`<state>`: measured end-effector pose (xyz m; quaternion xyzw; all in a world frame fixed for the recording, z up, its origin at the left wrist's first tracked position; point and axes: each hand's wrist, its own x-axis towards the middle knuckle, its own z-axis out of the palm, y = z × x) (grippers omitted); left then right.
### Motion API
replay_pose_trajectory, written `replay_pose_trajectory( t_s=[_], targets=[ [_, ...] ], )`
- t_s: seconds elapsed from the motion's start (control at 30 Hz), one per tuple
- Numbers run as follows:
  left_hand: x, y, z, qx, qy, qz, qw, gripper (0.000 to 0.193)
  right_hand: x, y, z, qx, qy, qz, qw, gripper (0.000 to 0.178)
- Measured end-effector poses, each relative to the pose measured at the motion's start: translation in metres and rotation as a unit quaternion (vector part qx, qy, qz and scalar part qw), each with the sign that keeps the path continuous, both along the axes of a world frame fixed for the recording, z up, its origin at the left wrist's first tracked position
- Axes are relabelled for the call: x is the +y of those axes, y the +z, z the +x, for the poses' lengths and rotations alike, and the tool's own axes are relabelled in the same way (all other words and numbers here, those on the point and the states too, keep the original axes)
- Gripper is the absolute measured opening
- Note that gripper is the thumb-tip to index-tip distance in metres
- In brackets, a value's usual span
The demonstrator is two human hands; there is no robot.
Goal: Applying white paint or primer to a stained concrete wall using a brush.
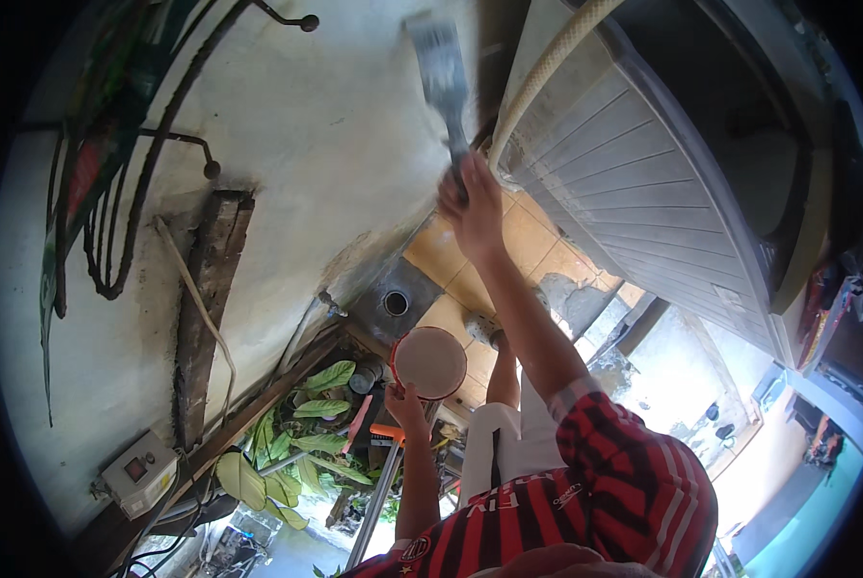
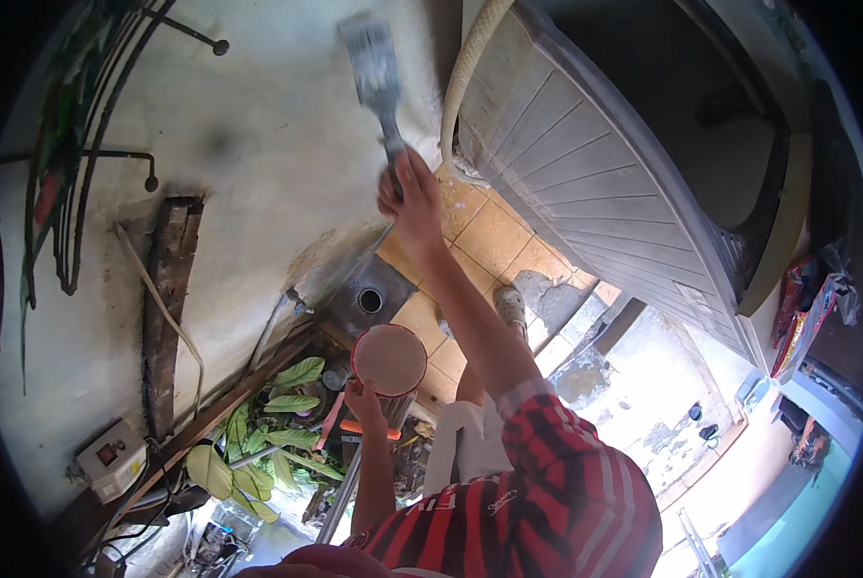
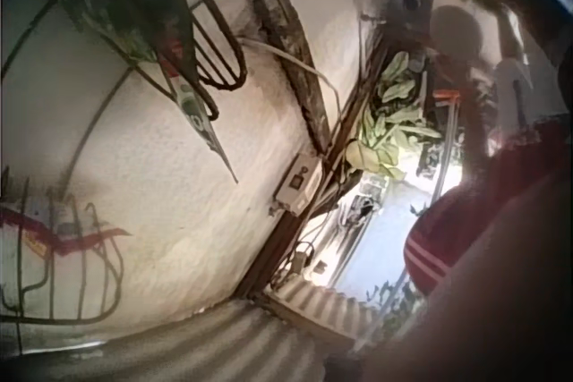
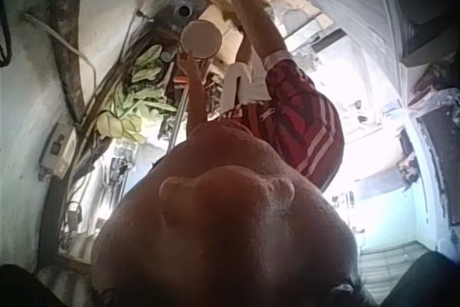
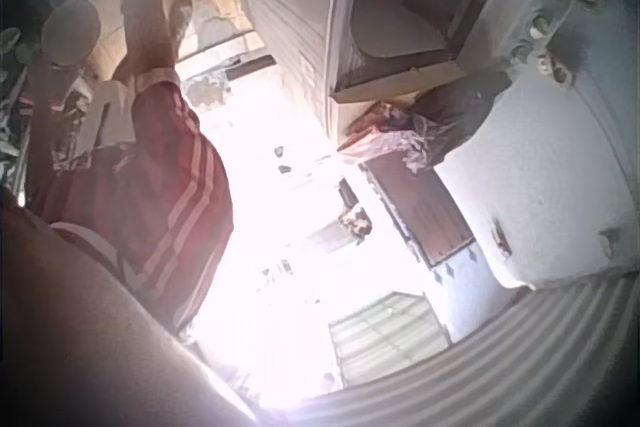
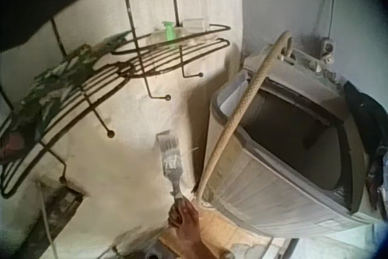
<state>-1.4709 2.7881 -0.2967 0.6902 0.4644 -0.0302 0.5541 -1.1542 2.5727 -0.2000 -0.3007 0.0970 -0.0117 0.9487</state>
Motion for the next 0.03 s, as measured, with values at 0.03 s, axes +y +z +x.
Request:
replay_pose_trajectory(
  t_s=[0.03],
  targets=[
    [-0.0009, 0.0030, 0.0046, 0.007, 0.000, -0.002, 1.000, 0.022, 0.0032, 0.0025, 0.0221, -0.028, -0.007, 0.036, 0.999, 0.030]
  ],
)
